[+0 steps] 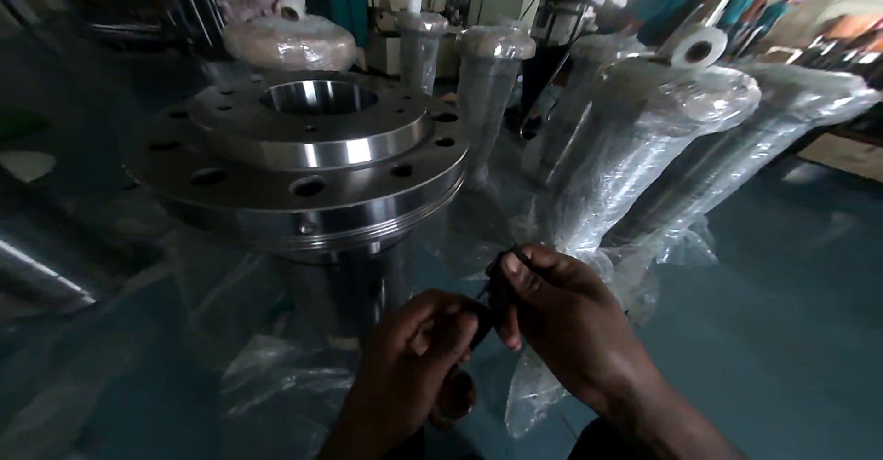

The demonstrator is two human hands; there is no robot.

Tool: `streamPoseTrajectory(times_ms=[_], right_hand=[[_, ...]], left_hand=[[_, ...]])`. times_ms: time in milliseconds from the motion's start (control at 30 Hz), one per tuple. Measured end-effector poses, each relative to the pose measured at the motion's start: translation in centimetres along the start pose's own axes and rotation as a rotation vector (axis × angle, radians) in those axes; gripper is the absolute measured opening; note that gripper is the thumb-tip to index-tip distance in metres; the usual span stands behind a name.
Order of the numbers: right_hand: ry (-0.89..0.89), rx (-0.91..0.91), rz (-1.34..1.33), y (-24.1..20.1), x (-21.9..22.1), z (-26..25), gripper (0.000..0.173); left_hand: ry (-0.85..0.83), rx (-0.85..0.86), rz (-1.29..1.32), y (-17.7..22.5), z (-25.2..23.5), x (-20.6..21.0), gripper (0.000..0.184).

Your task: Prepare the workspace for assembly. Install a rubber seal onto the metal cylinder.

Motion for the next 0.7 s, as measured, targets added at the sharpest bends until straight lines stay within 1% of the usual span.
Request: streamPoseTrajectory(times_ms=[67,167,233,300,400,467,500,533,567,600,667,700], right_hand=[[-0.021,0.037,0.006,0.1,-0.1,0.0,0.025],[-0.026,0.088,0.005,0.4,-0.4,-0.1,0.024],[-0.011,0.1,0.008,0.5,-0.6,-0.2,0.023],[0.04,0.122,0.06,0.6,-0.9,-0.3,0.024],[0.209,0.153,0.283,1.0,-1.2,-0.2,0.014],[0.288,0.121,0.409,1.0,-1.2,0.1,0.023],[0.312,0.081,0.439,0.9,-1.2,0.2,0.024],[0.303,0.028,0.448,0.8,-1.0,0.2,0.019],[0.255,-0.028,0.437,0.7,-0.8,0.3,0.012],[0.156,-0.074,0.432,0.8,-0.4,0.3,0.01],[-0.073,-0.126,0.471,1.4,0.5,0.4,0.013],[-0.131,-0.145,0.522,1.7,0.9,0.4,0.016]], left_hand=[[-0.044,-0.034,0.035,-0.1,0.0,0.2,0.021],[-0.091,-0.078,0.066,-0.3,-0.2,0.3,0.015],[-0.102,-0.066,0.07,-0.4,-0.4,0.2,0.013],[-0.101,-0.064,0.117,-0.4,-0.5,0.1,0.012],[0.002,-0.117,0.24,-0.5,-0.4,-0.1,0.009],[0.092,-0.148,0.309,-0.7,-0.4,-0.5,0.01],[0.133,-0.156,0.326,-0.7,-0.5,-0.7,0.01],[0.175,-0.163,0.33,-0.6,-0.5,-0.9,0.011],[0.209,-0.167,0.326,-0.5,-0.5,-1.1,0.012],[0.231,-0.172,0.319,-0.4,-0.4,-1.2,0.011],[0.245,-0.189,0.297,-0.4,-0.3,-1.4,0.007],[0.251,-0.199,0.284,-0.3,-0.2,-1.4,0.006]])
Point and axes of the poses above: each hand's wrist, its own z-axis away from the middle knuckle, its own x-axis out of the palm, y = z × x, the point moved 5 cm from there along -z, towards the middle knuckle
